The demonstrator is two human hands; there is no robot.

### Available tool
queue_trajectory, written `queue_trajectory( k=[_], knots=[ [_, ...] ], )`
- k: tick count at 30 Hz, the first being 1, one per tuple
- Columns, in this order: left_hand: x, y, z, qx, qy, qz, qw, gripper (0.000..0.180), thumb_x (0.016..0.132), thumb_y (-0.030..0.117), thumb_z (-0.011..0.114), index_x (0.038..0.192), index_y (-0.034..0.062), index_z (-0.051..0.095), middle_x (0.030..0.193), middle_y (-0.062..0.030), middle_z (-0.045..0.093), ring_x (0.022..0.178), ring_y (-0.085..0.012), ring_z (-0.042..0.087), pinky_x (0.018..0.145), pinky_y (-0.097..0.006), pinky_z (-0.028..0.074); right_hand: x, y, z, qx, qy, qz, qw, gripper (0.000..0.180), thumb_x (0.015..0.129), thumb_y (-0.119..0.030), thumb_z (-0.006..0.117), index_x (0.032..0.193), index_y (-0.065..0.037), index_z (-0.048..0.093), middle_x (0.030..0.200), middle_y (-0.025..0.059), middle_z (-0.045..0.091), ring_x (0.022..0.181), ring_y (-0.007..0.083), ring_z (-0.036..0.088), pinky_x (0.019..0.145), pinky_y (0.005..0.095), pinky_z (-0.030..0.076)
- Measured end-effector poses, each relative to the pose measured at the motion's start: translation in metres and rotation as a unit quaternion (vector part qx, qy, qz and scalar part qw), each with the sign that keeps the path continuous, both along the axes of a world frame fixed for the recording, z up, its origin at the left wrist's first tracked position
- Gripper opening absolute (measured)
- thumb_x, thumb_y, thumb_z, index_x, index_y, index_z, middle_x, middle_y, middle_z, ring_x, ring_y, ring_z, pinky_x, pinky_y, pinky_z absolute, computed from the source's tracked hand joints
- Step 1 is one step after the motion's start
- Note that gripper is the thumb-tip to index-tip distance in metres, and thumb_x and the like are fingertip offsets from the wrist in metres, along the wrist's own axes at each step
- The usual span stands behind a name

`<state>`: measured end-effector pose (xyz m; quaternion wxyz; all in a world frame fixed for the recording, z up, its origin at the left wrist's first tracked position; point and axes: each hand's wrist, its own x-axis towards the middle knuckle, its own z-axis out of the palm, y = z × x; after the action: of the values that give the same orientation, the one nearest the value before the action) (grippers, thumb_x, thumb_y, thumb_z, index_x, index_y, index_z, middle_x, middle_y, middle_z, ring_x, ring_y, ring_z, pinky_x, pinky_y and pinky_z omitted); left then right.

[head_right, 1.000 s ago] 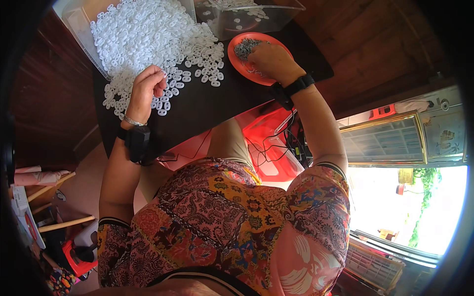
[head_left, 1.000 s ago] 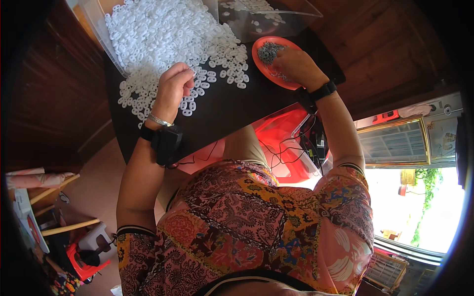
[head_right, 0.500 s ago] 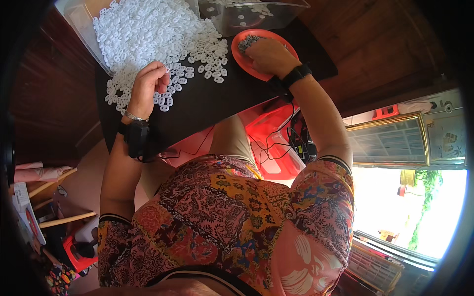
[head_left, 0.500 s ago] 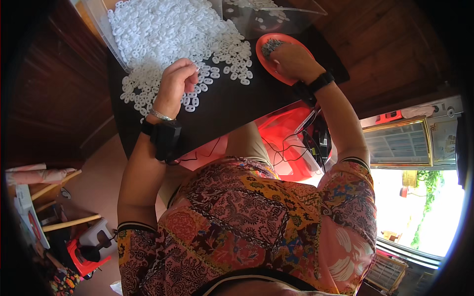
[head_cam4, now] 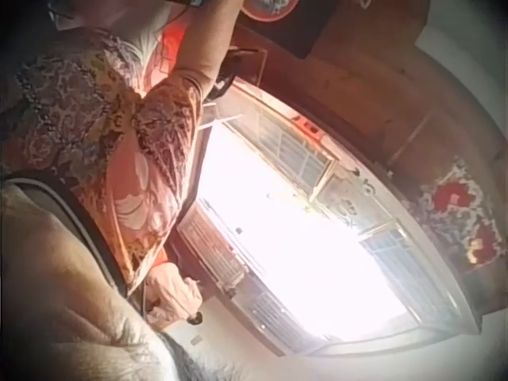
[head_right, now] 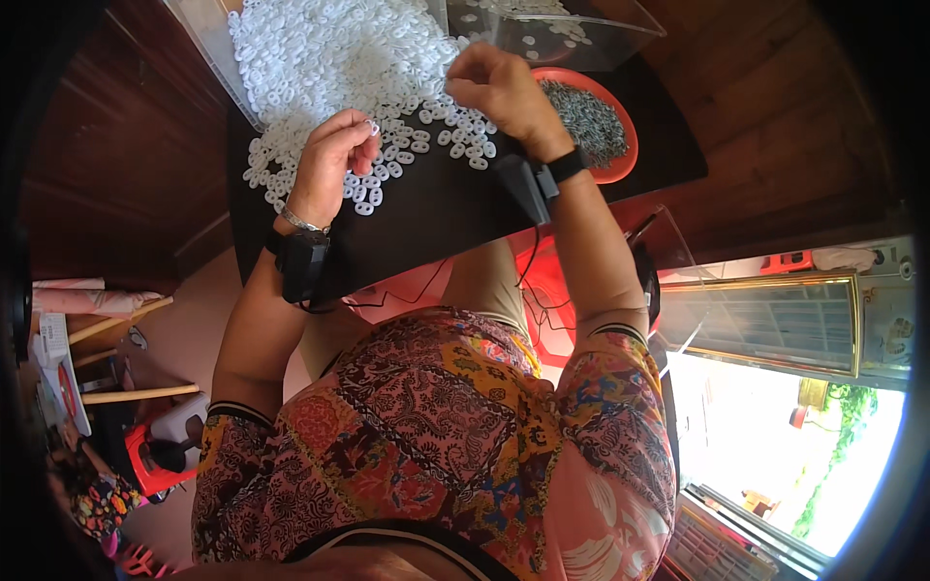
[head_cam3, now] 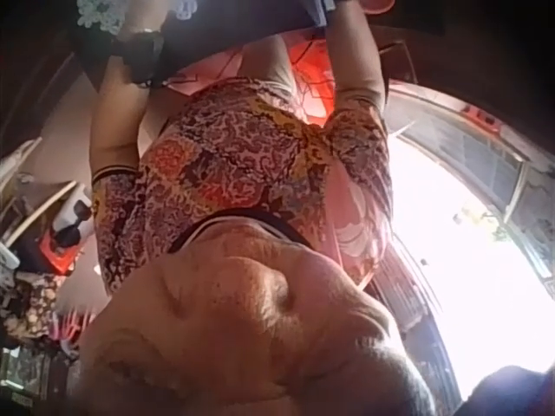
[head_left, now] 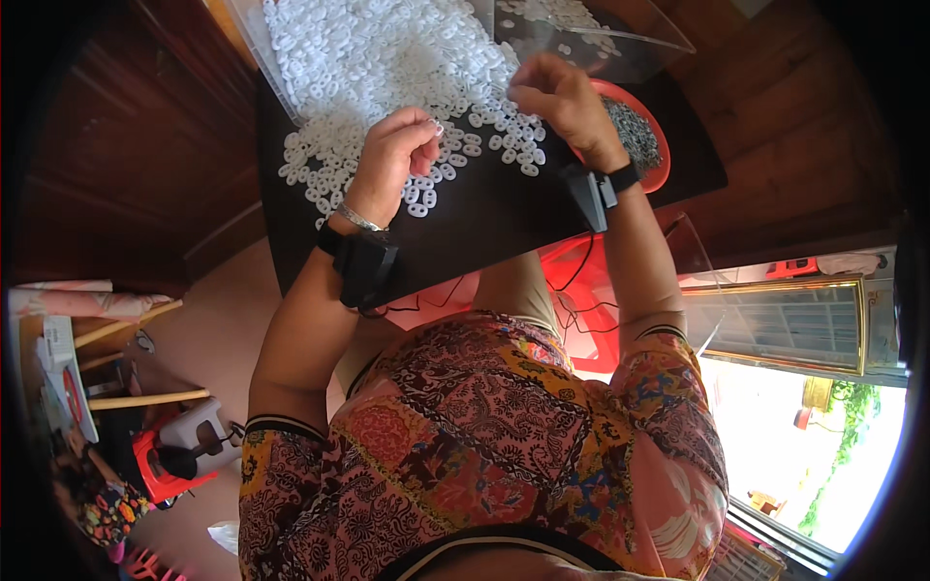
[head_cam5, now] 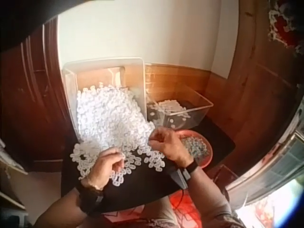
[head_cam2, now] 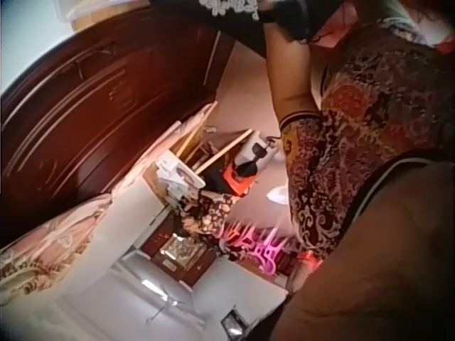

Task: Manual assembly of small metal pins into white plastic ring components.

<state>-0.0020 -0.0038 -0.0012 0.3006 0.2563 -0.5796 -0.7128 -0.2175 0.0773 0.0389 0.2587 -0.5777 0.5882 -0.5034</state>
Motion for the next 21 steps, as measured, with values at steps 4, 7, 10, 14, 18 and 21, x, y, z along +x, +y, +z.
queue_trajectory(
  k=[4,7,10,14,18,21],
  knots=[
    [0.001,0.001,0.005,-0.018,-0.010,0.018,1.000,0.017,0.087,0.020,0.050,0.079,0.0064,0.056,0.068,0.0011,0.053,0.057,-0.0065,0.044,0.055,-0.020,0.036,0.025,-0.025,-0.007,0.000,-0.146,0.083,0.986,0.020,0.084,-0.008,0.061,0.103,0.000,0.062,0.084,0.0026,0.063,0.074,0.0093,0.058,0.070,0.0223,0.047],
    [0.001,0.004,0.007,-0.019,0.002,0.047,0.999,0.012,0.085,0.017,0.054,0.081,0.0061,0.057,0.066,0.0001,0.053,0.056,-0.0062,0.045,0.051,-0.020,0.035,0.037,-0.029,-0.009,0.026,-0.186,0.119,0.975,0.019,0.085,-0.010,0.061,0.101,0.001,0.062,0.083,0.0041,0.064,0.074,0.0096,0.060,0.069,0.0225,0.048],
    [0.000,0.004,0.005,-0.055,-0.001,0.049,0.997,0.013,0.086,0.017,0.053,0.081,0.0058,0.056,0.066,0.0002,0.053,0.056,-0.0057,0.044,0.051,-0.019,0.035,0.040,-0.025,-0.013,0.074,-0.214,0.120,0.967,0.018,0.086,-0.015,0.061,0.097,0.000,0.063,0.083,0.0038,0.064,0.071,0.0097,0.060,0.066,0.0224,0.049],
    [0.000,0.005,0.003,-0.084,-0.006,0.053,0.995,0.014,0.087,0.017,0.053,0.082,0.0047,0.056,0.066,0.0005,0.052,0.056,-0.0052,0.044,0.050,-0.019,0.035,0.046,-0.025,-0.022,0.078,-0.221,0.120,0.965,0.019,0.087,-0.018,0.062,0.094,-0.001,0.063,0.080,0.0019,0.063,0.069,0.0082,0.058,0.063,0.0207,0.046],
    [-0.001,0.009,0.005,-0.082,-0.003,0.053,0.995,0.014,0.087,0.017,0.053,0.081,0.0043,0.055,0.066,0.0003,0.051,0.056,-0.0055,0.044,0.050,-0.019,0.035,0.048,-0.028,-0.031,0.046,-0.204,0.116,0.971,0.019,0.087,-0.022,0.062,0.090,-0.003,0.064,0.074,-0.0014,0.060,0.065,0.0056,0.053,0.057,0.0191,0.042],
    [0.000,0.007,0.004,-0.070,-0.010,0.049,0.996,0.014,0.086,0.017,0.053,0.080,0.0043,0.055,0.065,0.0001,0.051,0.056,-0.0056,0.043,0.050,-0.019,0.035,0.050,-0.028,-0.033,0.043,-0.209,0.124,0.969,0.018,0.086,-0.022,0.063,0.088,-0.005,0.066,0.071,-0.0026,0.059,0.063,0.0045,0.051,0.055,0.0185,0.041]
  ],
)
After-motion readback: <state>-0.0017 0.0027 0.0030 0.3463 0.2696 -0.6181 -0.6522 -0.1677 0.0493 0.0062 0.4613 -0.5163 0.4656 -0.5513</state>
